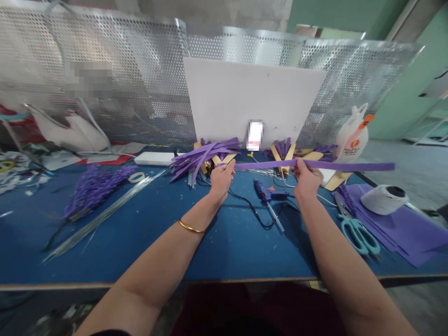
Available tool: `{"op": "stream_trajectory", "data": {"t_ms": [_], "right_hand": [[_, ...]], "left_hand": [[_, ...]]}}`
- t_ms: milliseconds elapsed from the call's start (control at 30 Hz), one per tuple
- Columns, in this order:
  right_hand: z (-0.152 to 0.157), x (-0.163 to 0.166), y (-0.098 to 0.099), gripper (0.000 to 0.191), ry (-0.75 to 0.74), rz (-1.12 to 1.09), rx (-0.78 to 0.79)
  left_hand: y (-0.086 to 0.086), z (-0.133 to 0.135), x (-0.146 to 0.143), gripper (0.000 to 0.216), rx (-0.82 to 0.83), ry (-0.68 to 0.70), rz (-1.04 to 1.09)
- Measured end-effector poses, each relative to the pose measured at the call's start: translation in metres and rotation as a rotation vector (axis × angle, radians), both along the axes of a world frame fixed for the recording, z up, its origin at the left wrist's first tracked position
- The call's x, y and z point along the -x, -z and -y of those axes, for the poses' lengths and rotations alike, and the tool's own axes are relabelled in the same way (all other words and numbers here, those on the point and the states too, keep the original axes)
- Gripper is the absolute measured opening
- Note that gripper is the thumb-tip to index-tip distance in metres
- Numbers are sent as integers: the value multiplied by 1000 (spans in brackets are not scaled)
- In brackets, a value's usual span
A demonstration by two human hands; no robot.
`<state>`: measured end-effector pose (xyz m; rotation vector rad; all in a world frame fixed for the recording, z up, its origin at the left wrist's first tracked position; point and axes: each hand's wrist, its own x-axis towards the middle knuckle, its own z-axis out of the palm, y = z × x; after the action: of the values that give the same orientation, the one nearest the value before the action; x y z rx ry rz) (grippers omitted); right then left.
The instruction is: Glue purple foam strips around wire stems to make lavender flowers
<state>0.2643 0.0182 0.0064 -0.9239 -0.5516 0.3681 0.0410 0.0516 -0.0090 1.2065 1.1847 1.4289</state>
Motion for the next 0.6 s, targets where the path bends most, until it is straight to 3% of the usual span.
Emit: {"op": "stream_trajectory", "data": {"t_ms": [100,233,367,467,600], "right_hand": [[-1,-4,0,22,57,-49,-13],[0,7,2,22,4,26,-4],[9,33,7,22,-240,173,10],[19,49,9,16,-410,297,11],[29,59,7,14,-538,429,84]], "left_hand": [[0,1,4,48,-98,-94,-60],[-9,11,6,37,-447,-262,-438],[-16,28,-2,35,-784,-126,-694],[-18,38,-8,36,-789,9,-794],[-17,43,-9,29,-612,182,-870]]}}
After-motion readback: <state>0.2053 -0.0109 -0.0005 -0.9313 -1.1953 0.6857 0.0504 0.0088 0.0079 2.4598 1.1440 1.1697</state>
